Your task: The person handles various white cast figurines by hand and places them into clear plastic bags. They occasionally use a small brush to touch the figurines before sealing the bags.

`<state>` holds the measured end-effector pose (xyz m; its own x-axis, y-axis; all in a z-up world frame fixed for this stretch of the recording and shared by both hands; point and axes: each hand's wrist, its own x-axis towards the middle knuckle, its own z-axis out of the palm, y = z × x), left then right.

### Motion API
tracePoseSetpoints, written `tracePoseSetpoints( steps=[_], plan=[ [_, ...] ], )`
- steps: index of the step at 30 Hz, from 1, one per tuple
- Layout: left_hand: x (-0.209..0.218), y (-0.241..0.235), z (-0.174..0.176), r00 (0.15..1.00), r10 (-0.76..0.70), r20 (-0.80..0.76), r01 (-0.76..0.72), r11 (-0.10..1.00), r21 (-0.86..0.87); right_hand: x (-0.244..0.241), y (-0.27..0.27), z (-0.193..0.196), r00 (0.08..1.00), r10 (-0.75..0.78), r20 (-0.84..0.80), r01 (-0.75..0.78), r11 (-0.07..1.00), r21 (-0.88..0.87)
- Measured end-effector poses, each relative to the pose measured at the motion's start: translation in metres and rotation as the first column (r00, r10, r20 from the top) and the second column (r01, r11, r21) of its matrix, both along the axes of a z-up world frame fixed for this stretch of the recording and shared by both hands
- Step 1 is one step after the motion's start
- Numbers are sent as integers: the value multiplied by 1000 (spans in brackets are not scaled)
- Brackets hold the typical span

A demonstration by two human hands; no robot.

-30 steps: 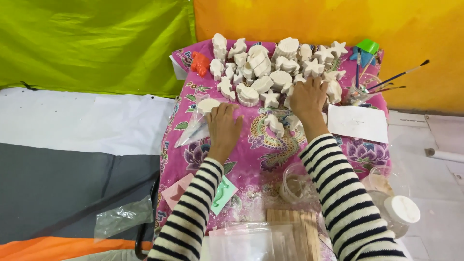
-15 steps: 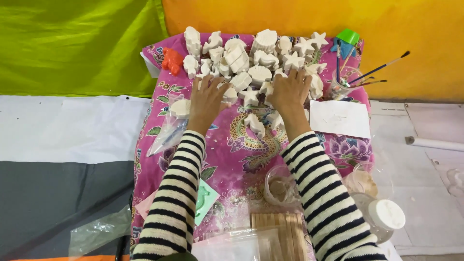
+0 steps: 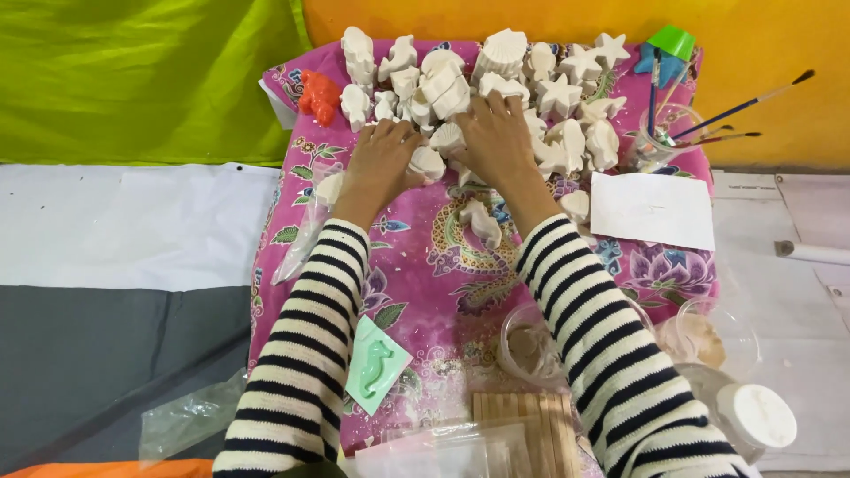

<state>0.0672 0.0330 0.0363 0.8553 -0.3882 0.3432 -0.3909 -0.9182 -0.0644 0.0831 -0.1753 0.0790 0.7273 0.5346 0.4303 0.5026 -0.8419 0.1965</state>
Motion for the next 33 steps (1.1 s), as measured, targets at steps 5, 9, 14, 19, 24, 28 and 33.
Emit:
tracePoseSetpoints(
  steps=[5, 9, 14, 19, 24, 28, 33],
  plan=[
    [-6, 2, 2, 1000, -24, 5, 24, 1000, -10, 14, -3, -12, 998, 49, 27, -49, 999, 6],
    [-7, 4, 5, 998, -53, 30, 57, 981, -185, 24, -8, -25, 988, 132, 81, -140, 984, 108],
    [-1, 1, 4, 991, 99, 95, -64, 944, -324, 24, -11, -34, 986, 160, -49, -137, 938, 318],
    [14, 7, -11, 951, 296, 88, -236, 881, -410, 19, -22, -12, 942, 300, -150, -178, 826, 535],
    [21, 13, -18, 919, 393, 43, -348, 855, -385, 35, -46, -7, 953, 300, -33, -193, 689, 699],
    [29, 9, -22, 920, 386, 60, -353, 886, -300, 34, -61, -12, 971, 236, -29, -153, 715, 682],
    [30, 9, -19, 924, 380, -31, -365, 859, -358, 37, -71, -20, 975, 220, 19, -177, 728, 663]
  ],
)
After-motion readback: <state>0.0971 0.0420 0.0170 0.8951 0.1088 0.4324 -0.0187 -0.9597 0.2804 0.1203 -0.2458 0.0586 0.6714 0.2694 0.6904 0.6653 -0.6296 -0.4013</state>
